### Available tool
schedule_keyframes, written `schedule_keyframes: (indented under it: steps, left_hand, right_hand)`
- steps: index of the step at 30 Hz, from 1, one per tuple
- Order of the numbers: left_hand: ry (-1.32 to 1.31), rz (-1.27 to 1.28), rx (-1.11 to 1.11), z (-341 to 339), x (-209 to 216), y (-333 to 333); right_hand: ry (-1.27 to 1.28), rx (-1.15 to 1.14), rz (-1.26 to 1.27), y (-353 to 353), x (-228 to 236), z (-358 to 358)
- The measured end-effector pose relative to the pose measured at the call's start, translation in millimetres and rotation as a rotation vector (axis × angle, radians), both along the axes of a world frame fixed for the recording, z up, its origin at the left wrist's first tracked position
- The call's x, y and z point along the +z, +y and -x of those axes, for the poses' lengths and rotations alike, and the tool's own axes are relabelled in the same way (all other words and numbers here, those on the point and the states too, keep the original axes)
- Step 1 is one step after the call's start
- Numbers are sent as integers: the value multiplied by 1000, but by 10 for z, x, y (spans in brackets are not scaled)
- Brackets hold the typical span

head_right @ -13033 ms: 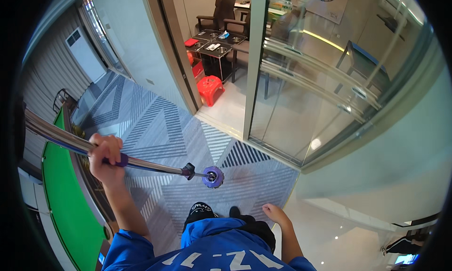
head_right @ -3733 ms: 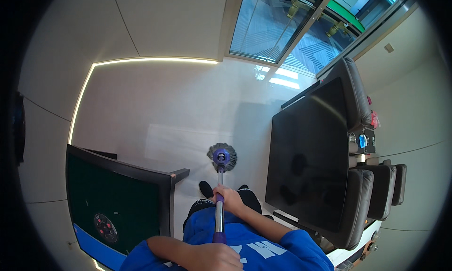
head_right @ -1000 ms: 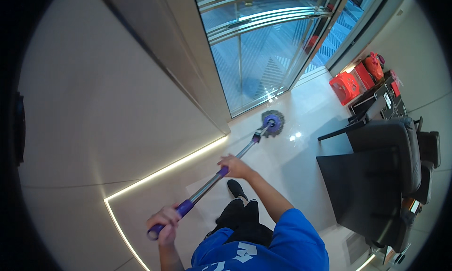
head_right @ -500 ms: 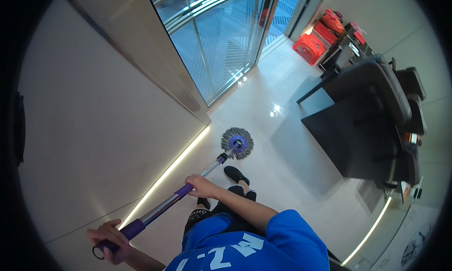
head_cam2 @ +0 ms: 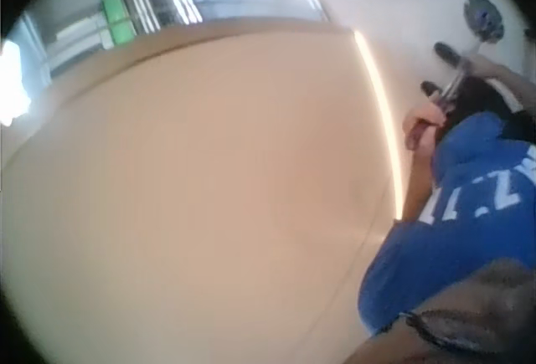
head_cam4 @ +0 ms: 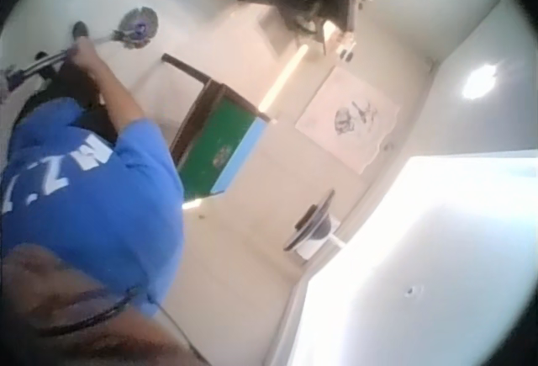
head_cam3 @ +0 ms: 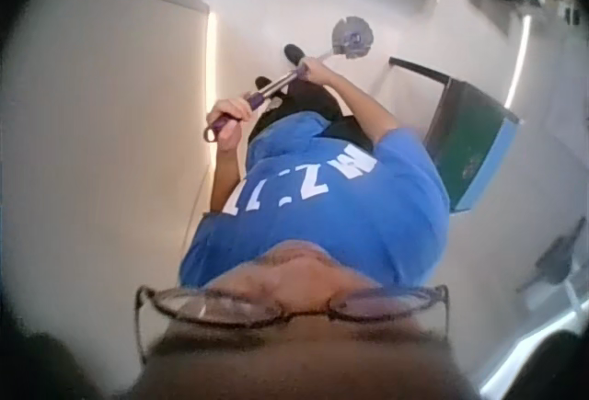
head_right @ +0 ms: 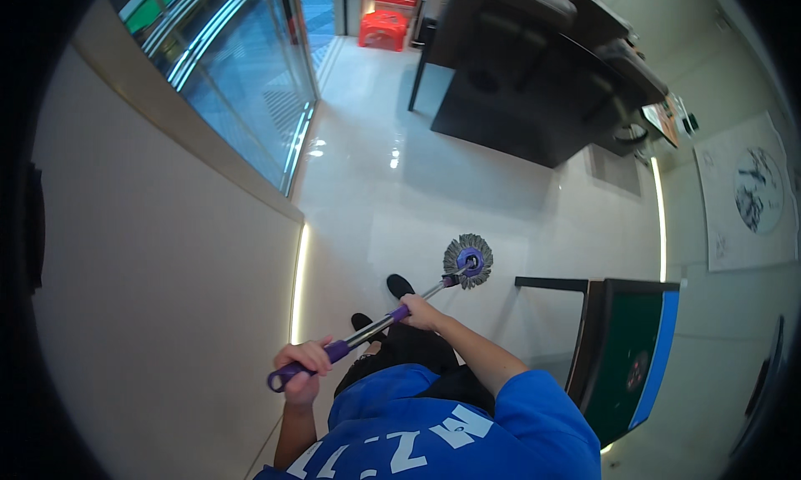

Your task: The person carries a mop out of a bathroom and mops the floor around the room with the mop.

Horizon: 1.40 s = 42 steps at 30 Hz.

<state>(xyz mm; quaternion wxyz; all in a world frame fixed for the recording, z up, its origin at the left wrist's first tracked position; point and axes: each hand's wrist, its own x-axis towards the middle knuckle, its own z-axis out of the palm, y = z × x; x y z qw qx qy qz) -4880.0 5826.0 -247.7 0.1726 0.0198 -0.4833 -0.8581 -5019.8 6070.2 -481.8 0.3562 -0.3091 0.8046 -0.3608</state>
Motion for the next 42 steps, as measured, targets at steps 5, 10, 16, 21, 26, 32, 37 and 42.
schedule_keyframes:
  steps: [5, 10, 16, 21, 26, 32, 37, 42]
  left_hand:
    - [71, 59, -274, -46, -283, 523]
    - [140, 57, -296, -29, -502, 919]
    - [130, 138, -392, -78, -298, 995]
    - [201, 593, -626, -234, 932, 833]
    - [367, 595, -650, -394, 1730, 870]
    - [470, 921, -684, -512, 2175, 1621]
    - [184, 1282, -735, -552, 1802, 2189]
    - [124, 1329, -709, -655, 1744, 2408]
  right_hand:
    - [81, -157, -53, 769, -189, -295]
    - [158, -365, -78, 1130, -313, -448]
    - [244, -279, -162, 1348, -279, -417]
    - [136, 116, -50, 1099, 250, -540]
    - [43, 283, 122, 358, 862, -806]
    - [54, 355, 547, -92, 798, -1193]
    - [-58, 281, 728, -192, 333, -1341]
    - [-18, 221, 770, -122, 123, -1519]
